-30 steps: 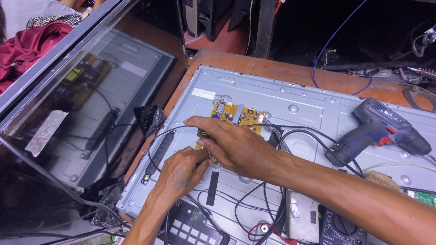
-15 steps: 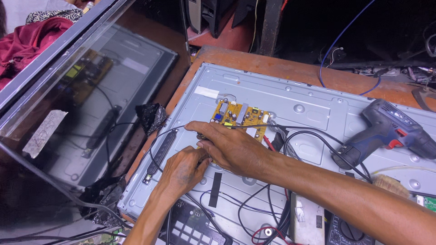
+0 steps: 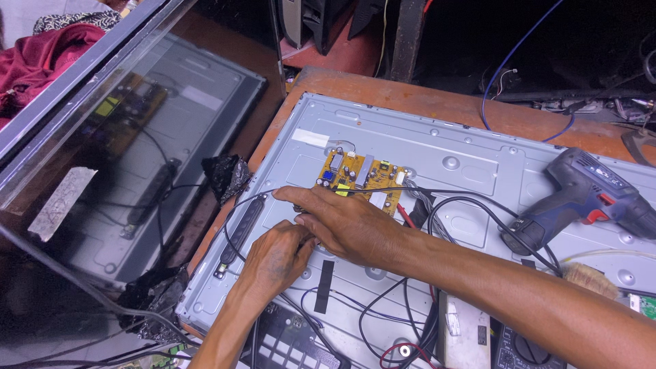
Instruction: The person uses a multimeter to test various points on a green circuit board and a yellow power supply board. They move the multimeter probes between different components and connectors on the boards while observing the digital display.
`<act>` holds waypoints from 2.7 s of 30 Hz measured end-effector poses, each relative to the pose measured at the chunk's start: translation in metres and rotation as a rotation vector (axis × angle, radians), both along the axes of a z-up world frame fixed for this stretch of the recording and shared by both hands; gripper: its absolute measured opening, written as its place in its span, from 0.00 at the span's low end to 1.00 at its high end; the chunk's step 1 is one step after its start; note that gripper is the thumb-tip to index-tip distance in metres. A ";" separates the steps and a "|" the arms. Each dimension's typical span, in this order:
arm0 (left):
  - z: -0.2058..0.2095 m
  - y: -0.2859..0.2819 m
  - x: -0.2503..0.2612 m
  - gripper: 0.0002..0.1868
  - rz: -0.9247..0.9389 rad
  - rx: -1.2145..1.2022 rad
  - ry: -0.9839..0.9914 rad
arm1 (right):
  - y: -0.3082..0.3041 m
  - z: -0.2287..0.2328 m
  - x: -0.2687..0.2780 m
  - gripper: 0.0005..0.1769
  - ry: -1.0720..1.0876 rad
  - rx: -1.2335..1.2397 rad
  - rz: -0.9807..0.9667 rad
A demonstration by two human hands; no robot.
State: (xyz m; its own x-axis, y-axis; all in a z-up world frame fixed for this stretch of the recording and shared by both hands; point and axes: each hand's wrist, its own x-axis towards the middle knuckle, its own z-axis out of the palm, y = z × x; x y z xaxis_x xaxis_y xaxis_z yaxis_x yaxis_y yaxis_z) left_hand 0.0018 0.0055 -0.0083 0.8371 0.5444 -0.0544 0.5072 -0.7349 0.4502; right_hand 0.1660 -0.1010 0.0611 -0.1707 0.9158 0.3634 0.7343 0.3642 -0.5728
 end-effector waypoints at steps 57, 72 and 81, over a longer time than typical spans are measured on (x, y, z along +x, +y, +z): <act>0.011 -0.019 -0.001 0.09 -0.056 0.138 -0.728 | -0.005 -0.016 -0.001 0.21 -0.114 0.326 -0.125; -0.006 -0.009 -0.001 0.04 0.039 0.155 -0.756 | -0.011 0.000 -0.002 0.22 -0.054 0.244 -0.099; 0.005 -0.014 -0.003 0.15 0.036 0.138 -0.652 | -0.008 -0.016 -0.004 0.28 -0.167 0.424 0.007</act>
State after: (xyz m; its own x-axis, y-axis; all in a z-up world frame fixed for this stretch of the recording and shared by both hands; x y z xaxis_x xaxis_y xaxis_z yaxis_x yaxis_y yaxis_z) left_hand -0.0007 -0.0084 -0.0037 0.6560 0.5383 0.5290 0.1885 -0.7956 0.5757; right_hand 0.1620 -0.1086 0.0446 -0.2649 0.6906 0.6730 0.8004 0.5467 -0.2459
